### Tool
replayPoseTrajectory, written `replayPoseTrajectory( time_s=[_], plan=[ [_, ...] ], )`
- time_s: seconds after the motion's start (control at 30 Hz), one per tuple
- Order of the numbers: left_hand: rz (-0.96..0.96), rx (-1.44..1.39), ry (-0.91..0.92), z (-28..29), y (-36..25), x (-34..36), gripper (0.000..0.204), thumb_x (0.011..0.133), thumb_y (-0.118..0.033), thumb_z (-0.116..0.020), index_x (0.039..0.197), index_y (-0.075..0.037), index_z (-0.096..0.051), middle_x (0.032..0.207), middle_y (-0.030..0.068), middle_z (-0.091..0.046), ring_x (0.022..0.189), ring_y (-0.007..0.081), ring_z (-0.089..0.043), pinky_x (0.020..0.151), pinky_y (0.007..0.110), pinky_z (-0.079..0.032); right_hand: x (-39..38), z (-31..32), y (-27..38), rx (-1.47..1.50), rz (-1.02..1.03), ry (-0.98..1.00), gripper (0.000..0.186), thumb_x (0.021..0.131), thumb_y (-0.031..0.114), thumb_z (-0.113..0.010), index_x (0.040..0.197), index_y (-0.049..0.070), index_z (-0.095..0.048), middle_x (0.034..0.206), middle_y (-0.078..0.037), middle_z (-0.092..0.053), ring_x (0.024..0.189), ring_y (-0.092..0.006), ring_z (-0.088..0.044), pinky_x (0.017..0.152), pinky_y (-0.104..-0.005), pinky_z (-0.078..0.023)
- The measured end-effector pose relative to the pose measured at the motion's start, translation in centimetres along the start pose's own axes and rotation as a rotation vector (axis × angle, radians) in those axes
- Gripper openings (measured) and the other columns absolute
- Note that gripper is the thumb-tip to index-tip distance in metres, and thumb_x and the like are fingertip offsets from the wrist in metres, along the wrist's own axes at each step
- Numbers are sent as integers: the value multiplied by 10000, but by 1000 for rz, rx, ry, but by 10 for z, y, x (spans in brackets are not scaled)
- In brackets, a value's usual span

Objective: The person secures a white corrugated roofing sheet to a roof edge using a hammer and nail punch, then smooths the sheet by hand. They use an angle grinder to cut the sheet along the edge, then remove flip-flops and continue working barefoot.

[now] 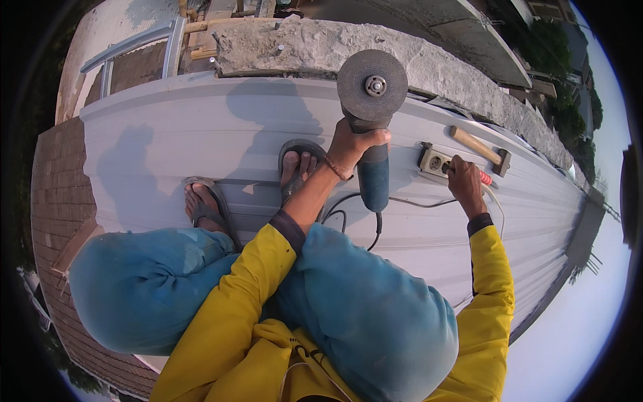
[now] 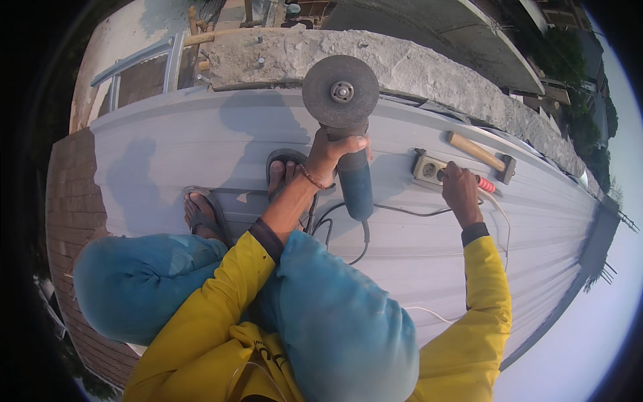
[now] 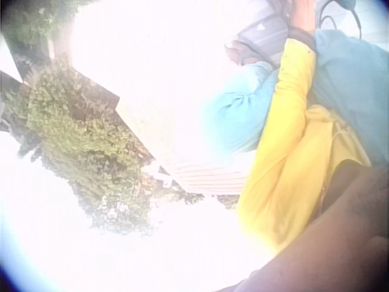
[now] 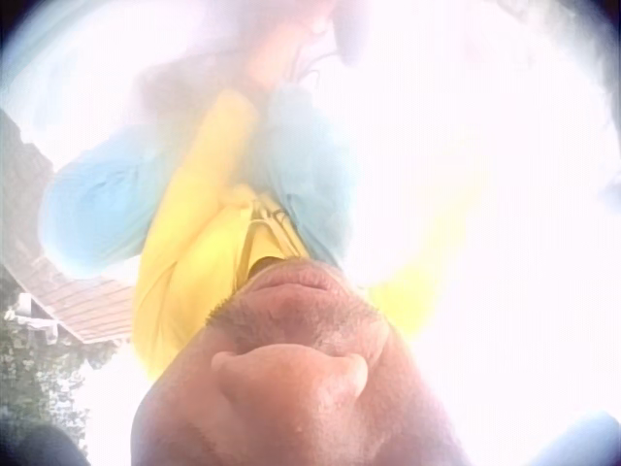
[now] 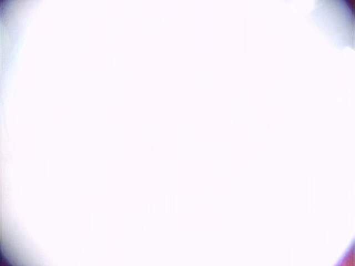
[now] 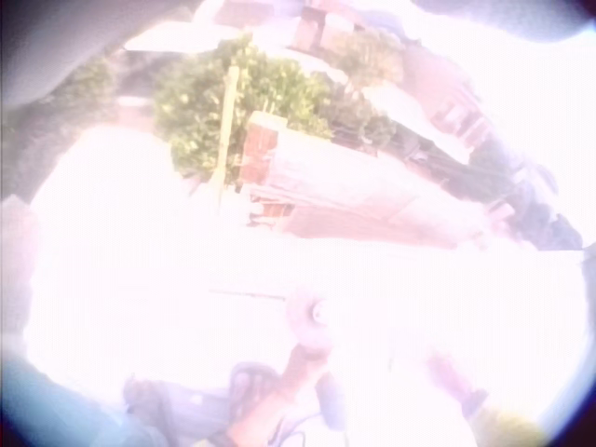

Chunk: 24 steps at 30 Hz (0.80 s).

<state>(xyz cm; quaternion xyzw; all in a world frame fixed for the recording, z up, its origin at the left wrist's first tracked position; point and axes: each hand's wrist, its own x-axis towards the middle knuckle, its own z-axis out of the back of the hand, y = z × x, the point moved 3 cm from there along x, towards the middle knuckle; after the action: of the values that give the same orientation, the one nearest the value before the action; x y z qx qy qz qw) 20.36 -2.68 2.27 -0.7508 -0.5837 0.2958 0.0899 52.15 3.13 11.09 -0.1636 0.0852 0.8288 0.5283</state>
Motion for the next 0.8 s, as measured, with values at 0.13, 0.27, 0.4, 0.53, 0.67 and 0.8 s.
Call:
replayPoseTrajectory(
  time_s=[0.13,0.27,0.4,0.53,0.67,0.8],
  plan=[
    [-4,10,-7,-4,-7,3,297,753,-202,-830,932,-1,-705,829,84,-718,728,177,-691,722,333,-564,-1,8,18,-74,-63,-31,137,833,60,-686,911,36,-575,751,-213,-673,712,-455,-658,645,-548,-508],
    [-26,75,32,-2,-27,5,352,767,-272,-776,1000,-28,-674,880,82,-704,805,183,-682,770,346,-554,15,54,71,-197,34,-43,460,873,356,-776,1158,21,-642,1082,-190,-688,1065,-360,-646,889,-500,-530],
    [-31,-14,191,-10,-46,5,461,773,-351,-750,1085,-28,-646,970,98,-697,953,190,-674,836,350,-551,42,71,143,968,62,557,802,920,621,-689,1426,28,-501,1251,-177,-655,1223,-299,-617,1076,-448,-462],
    [25,-179,376,-20,-57,5,634,775,-342,-737,1290,-19,-556,1129,145,-661,1063,250,-671,898,373,-563,57,49,208,1435,15,844,898,808,612,-808,1382,-1,-490,1179,-178,-662,1119,-322,-672,1035,-456,-504],
    [-142,85,453,-7,-71,11,602,746,-343,-764,1236,-11,-653,1142,146,-702,1030,216,-647,926,338,-520,57,31,233,1745,-15,617,699,781,492,-840,1203,0,-578,1078,-146,-674,921,-253,-702,805,-380,-590],
    [43,245,249,3,-61,13,643,803,-455,-767,1255,-18,-633,1186,118,-649,1145,198,-586,997,366,-467,52,20,235,1297,-183,90,608,792,391,-845,1159,-28,-602,993,-116,-687,856,-200,-681,777,-335,-563]
  ],
)
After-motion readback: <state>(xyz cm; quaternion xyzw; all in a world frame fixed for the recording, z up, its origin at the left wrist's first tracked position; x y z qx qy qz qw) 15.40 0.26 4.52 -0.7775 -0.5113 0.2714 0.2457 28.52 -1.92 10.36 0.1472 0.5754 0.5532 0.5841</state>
